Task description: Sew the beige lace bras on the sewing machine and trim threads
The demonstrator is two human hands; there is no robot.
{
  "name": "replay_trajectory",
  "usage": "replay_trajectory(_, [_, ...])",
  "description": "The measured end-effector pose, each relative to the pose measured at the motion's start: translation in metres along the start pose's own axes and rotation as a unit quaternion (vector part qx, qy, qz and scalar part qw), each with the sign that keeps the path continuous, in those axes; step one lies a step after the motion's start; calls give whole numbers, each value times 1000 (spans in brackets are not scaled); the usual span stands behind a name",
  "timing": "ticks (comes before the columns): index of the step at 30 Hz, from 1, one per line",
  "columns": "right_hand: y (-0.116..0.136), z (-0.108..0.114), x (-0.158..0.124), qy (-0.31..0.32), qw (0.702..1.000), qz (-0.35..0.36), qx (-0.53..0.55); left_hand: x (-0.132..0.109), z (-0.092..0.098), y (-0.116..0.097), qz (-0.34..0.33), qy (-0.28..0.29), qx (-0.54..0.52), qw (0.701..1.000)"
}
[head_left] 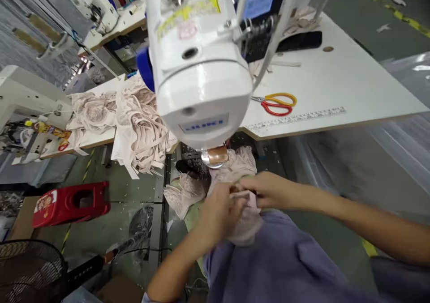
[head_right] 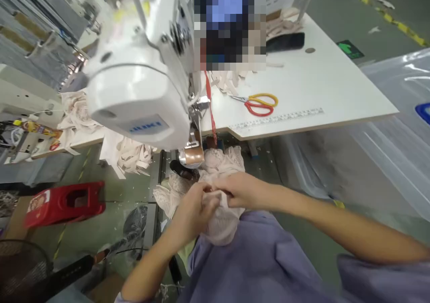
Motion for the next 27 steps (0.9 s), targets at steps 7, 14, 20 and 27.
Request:
replay_trajectory(7, [-24,14,0,-91,987,-78,110,21,-13,48,64,40,-210,975])
replay_trajectory(14, [-28,-5,-3,-108,965,-106,214,21,-5,43,57,-18,-206,977])
replay_trajectory(20, [-26,-11,-1,-40,982,-74,169,21,-31,47,73,169,-282,941])
replay_trajectory(27, [-52,-19,-11,-149,962,-72,219,13,-8,51,97,-61,-343,932])
Point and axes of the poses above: each hand's wrist, its own x-axis towards the middle knuckle, its own z-axis out of the back of the hand, y = z × x, the point moved 6 cm from there along x, towards the middle knuckle, and after that the axes turned 1 degree about z, right-handed, at the moved point
